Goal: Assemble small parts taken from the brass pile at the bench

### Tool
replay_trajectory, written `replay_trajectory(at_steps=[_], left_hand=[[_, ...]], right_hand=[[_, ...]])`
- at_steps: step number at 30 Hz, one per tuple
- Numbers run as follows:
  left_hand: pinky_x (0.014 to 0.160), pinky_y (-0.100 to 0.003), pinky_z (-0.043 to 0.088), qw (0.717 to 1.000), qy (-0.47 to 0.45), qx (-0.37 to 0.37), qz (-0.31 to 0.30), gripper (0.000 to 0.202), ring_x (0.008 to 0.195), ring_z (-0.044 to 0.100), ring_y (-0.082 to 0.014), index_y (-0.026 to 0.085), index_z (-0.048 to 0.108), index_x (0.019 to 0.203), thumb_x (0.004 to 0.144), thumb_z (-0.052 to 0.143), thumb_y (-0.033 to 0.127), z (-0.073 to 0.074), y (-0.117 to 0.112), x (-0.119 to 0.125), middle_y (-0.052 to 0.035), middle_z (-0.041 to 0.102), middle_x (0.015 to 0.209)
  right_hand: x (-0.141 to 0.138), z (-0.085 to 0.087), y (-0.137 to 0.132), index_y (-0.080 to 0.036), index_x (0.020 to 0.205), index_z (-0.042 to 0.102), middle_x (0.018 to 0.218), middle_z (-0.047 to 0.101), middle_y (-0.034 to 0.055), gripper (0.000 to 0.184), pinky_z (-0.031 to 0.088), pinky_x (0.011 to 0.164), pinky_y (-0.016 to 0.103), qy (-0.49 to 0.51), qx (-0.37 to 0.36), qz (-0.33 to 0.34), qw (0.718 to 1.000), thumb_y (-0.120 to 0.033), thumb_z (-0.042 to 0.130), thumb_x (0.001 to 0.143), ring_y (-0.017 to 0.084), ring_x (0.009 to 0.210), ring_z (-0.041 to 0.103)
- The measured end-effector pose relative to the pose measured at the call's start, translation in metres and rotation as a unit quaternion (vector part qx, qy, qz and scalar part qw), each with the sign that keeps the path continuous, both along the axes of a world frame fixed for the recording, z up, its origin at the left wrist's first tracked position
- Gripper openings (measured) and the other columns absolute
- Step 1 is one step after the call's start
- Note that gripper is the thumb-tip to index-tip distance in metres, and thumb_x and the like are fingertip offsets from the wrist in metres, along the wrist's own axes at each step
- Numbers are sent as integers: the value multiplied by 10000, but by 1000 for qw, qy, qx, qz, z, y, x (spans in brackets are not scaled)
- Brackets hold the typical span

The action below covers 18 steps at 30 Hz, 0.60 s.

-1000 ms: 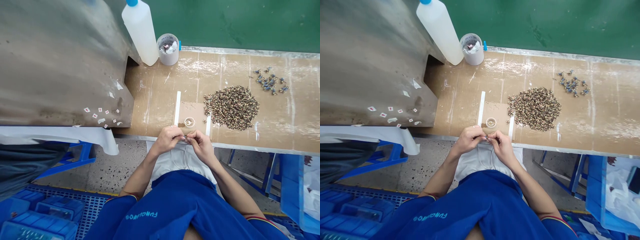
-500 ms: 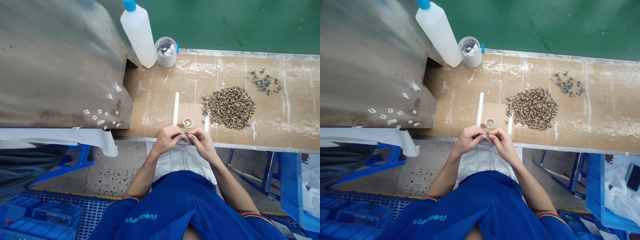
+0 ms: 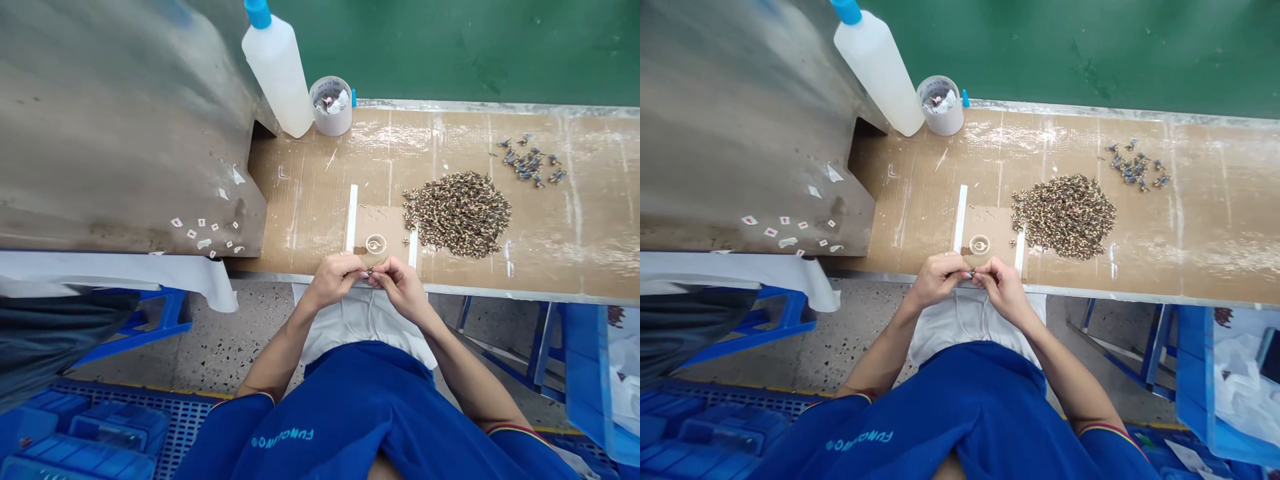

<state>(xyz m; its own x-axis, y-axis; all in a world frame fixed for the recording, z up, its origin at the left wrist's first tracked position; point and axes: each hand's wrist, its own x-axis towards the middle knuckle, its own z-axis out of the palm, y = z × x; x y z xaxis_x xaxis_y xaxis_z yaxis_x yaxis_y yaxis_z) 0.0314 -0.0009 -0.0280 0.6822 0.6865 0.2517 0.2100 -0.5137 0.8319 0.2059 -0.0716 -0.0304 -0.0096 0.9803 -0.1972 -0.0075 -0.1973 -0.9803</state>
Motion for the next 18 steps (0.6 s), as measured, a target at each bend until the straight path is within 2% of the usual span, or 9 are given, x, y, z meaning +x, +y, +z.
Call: replay_trajectory(at_steps=[4, 11, 18], left_hand=[[643, -262, 434, 1000, 30, -4, 9, 288, 638, 560, -149, 168, 631, 713, 963, 497, 215, 0, -1, 0, -21, 640, 654], [664, -259, 448, 999, 15, -8, 28, 310, 655, 579, -144, 167, 636, 751, 1002, 482, 264, 1, -2, 1, -26, 653, 678], [691, -253, 465, 1000, -6, -6, 19, 235, 694, 614, -141, 159, 678, 843, 995, 534, 264, 2, -2, 2, -35, 703, 744]], right_hand=[[-3, -1, 0, -220, 812, 609, 699, 692, 20, 361, 570, 616, 303, 1, -4, -16, 1000, -574, 655, 868, 157, 628, 660], [-7, -3, 0, -217, 830, 614, 712, 715, 31, 455, 595, 637, 314, 40, -23, -50, 998, -669, 661, 820, 163, 643, 681], [-3, -1, 1, -221, 843, 628, 708, 712, 23, 434, 581, 623, 306, 49, -21, -67, 996, -648, 698, 804, 155, 633, 667]])
